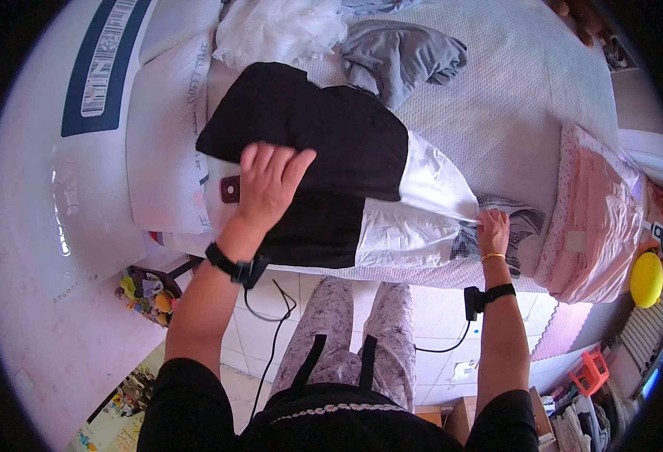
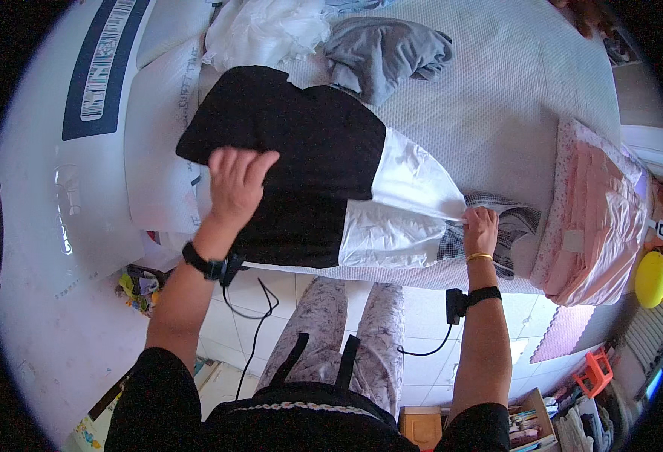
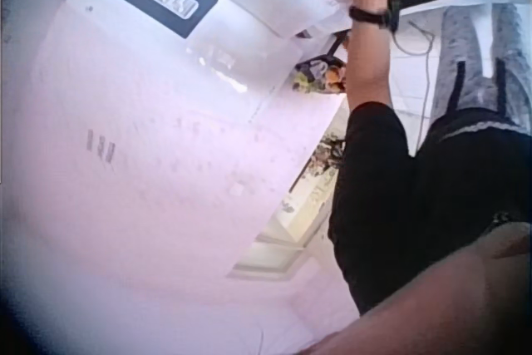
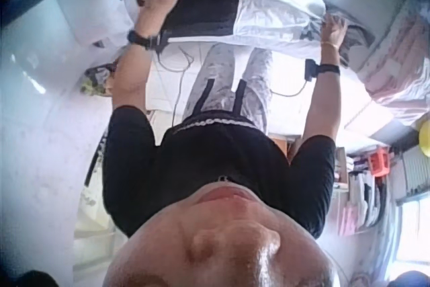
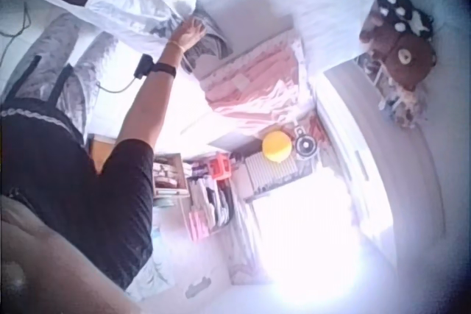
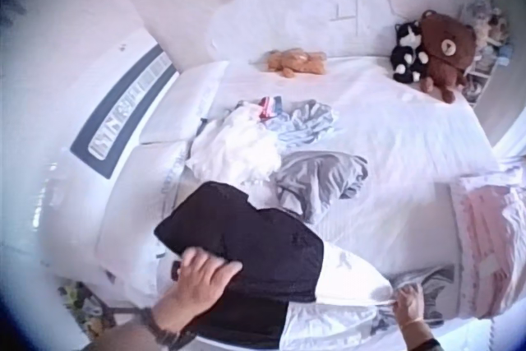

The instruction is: The person folds a black and white garment on a bed, carries it to a storage unit, and places it on top of a stack of folded items; then the person returns to the bed, spreads out a gray garment, folds it, and places it on the same stack.

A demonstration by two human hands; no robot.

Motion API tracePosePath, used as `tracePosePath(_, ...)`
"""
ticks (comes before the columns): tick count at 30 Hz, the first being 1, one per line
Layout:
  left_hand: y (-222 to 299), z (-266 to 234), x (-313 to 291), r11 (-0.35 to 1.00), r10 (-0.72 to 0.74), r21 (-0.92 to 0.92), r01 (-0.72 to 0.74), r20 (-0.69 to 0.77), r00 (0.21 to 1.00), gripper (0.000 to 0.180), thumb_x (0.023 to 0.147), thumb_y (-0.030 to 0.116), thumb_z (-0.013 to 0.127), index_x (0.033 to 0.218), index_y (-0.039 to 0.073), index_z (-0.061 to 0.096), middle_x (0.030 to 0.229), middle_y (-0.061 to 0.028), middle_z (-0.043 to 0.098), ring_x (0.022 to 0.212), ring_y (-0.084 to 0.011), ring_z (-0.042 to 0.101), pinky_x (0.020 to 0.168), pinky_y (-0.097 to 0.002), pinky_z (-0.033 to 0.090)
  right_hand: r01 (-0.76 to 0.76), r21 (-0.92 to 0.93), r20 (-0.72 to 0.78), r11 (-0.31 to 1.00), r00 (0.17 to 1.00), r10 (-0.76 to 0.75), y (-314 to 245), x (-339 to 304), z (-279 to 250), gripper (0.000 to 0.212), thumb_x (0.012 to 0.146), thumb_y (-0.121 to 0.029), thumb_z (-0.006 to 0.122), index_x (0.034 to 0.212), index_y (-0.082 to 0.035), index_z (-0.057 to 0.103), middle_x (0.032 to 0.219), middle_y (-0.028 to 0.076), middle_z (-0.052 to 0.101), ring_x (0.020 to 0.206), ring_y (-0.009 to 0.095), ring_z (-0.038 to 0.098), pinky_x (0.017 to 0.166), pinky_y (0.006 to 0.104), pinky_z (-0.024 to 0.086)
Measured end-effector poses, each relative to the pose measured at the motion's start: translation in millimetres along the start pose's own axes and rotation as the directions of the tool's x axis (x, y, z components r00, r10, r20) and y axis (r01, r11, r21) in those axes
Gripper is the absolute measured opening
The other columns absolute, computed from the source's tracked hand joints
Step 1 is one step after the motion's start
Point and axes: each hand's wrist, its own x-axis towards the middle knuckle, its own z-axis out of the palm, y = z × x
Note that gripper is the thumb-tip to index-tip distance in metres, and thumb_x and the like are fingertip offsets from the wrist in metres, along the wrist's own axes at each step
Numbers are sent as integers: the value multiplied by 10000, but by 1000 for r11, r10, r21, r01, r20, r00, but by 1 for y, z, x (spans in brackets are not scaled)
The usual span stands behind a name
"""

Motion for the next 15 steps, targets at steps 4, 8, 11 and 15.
tracePosePath(4,14,25,-122,991,-131,37,131,510,850,404,884,72,545,1277,132,618,899,-75,521,910,-254,553,832,-397,425,-15,6,63,1000,998,14,1,-18,30,117,726,-65,667,823,-114,624,893,76,588,910,327,563,816,463,478)
tracePosePath(8,40,50,-195,958,-235,50,282,699,675,375,861,93,585,1226,142,656,921,-84,550,879,-261,610,739,-402,513,-65,-41,150,997,986,70,-6,-32,41,79,757,-107,652,830,-135,644,899,86,582,913,323,568,810,458,489)
tracePosePath(11,51,55,-208,952,-277,64,299,592,757,290,830,149,617,1111,168,685,870,-42,547,826,-219,616,664,-371,515,-95,-80,196,992,974,109,-9,-39,37,73,786,-127,632,851,-142,662,920,94,584,931,327,573,821,462,490)
tracePosePath(15,43,62,-223,957,-273,97,272,615,740,263,823,161,619,1071,180,705,863,-35,551,854,-228,622,697,-383,512,-84,-182,240,980,963,127,-17,-38,38,113,816,-117,603,884,-154,685,953,102,590,972,346,569,883,493,466)
